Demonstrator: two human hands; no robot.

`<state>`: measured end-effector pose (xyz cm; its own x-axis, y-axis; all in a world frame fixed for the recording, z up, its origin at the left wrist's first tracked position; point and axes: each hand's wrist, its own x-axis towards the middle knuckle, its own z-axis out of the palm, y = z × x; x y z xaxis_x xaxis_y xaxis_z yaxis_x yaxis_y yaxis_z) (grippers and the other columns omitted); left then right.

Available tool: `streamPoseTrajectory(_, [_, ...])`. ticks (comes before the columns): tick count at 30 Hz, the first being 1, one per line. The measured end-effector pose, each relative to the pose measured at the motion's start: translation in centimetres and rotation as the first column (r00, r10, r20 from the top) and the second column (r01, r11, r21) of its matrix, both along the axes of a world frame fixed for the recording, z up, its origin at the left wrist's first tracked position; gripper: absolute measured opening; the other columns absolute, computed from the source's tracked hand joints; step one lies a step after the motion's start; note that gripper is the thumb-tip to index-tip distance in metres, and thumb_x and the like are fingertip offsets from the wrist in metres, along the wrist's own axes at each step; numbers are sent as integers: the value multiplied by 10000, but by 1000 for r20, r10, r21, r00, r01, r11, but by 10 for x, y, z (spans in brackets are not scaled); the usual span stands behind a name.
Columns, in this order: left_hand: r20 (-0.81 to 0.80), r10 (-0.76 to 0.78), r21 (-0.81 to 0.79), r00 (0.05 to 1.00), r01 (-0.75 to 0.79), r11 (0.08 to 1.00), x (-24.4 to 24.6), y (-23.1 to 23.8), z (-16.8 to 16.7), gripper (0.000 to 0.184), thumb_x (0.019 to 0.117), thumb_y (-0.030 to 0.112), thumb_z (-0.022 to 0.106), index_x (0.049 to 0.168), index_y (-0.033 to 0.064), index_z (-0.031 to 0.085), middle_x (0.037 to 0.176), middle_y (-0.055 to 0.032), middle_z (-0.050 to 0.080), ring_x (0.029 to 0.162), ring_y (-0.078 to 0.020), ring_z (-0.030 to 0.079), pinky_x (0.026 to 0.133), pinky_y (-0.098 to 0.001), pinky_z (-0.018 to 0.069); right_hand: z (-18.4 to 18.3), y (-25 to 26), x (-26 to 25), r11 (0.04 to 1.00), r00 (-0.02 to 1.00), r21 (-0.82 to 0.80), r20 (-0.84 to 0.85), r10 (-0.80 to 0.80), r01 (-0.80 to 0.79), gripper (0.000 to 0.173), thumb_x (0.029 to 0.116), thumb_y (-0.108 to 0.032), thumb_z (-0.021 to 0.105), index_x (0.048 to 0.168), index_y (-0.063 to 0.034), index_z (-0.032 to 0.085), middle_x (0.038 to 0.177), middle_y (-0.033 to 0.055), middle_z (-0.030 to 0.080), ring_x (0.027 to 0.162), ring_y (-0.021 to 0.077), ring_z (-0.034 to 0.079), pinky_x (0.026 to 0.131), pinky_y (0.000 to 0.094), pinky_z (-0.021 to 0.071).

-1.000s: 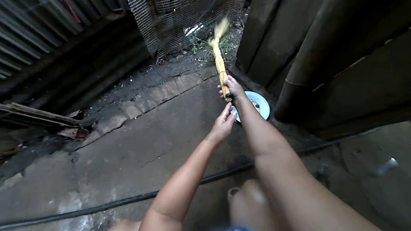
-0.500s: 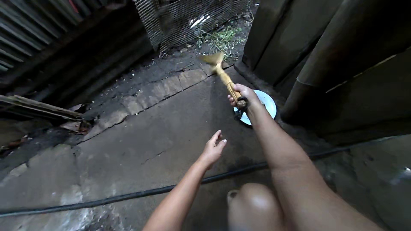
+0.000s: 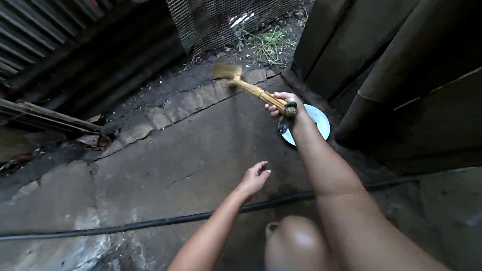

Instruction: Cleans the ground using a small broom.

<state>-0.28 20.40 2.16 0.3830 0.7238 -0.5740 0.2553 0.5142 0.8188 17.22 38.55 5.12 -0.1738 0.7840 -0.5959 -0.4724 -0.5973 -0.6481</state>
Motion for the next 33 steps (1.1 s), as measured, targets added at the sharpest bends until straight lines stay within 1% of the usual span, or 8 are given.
streamPoseTrajectory(3, [-17,22,-19,1000,-22,1000,-8,-4,-5,436,1101,155,449,1516,22,436,1493,-197,499,1253,-254,583,990,-390,502,-16,42,-5,972,931,101,284,-230,210,261,1064,-294,470,1250,-121,531,861,52,593,599,118,574,512,248,497])
streamPoseTrajectory(8, [-27,78,-65,997,-80,995,-3,-8,-16,409,1102,137,447,1488,1,458,1490,-208,497,1248,-264,584,995,-398,499,-22,68,-14,899,859,412,397,-324,149,641,1035,-169,550,1608,-122,268,1208,146,587,813,186,631,696,344,562])
streamPoseTrajectory(15, [-39,-32,-72,999,29,997,3,-17,-27,402,1097,150,457,1473,10,483,1401,-199,573,1175,-236,609,966,-379,498,-7,83,-54,991,990,131,133,-55,38,262,1077,-323,451,1227,-132,550,782,62,626,526,122,566,445,233,461])
streamPoseTrajectory(18, [-74,-26,-82,997,20,996,-7,-23,-35,405,1095,157,466,1469,5,490,1425,-205,561,1198,-263,612,996,-409,501,-17,102,-45,991,963,12,235,-132,133,317,1063,-332,482,1266,-98,546,832,76,592,544,135,556,475,248,480])
streamPoseTrajectory(22, [-112,34,-119,993,-48,992,-11,-30,-46,382,1095,142,466,1449,3,506,1411,-205,562,1187,-259,609,987,-397,497,-34,101,-17,988,752,141,644,-142,65,395,1047,-252,538,1378,-36,549,1231,183,611,1001,260,626,850,452,525])
streamPoseTrajectory(25, [-74,22,-122,997,-31,992,-4,-31,-49,378,1097,137,462,1443,-8,505,1403,-205,564,1177,-253,608,979,-388,500,-44,66,-14,955,718,289,679,-156,-66,670,1025,-167,589,1612,-77,278,1471,232,507,1265,333,565,1027,515,472])
streamPoseTrajectory(29, [-57,-49,-106,997,42,993,6,-28,-46,380,1099,144,458,1446,-2,505,1426,-193,555,1175,-235,611,979,-382,499,-34,-15,-14,942,824,311,562,-74,-127,691,1050,-171,526,1644,-170,173,1210,168,590,795,210,626,669,377,556])
streamPoseTrajectory(33, [-68,-107,-92,992,101,991,15,-26,-40,374,1099,147,458,1436,-5,512,1392,-200,573,1155,-232,616,968,-376,501,-5,-109,7,980,982,189,187,24,-60,431,1105,-310,351,1532,-264,373,855,34,647,519,54,549,450,180,455])
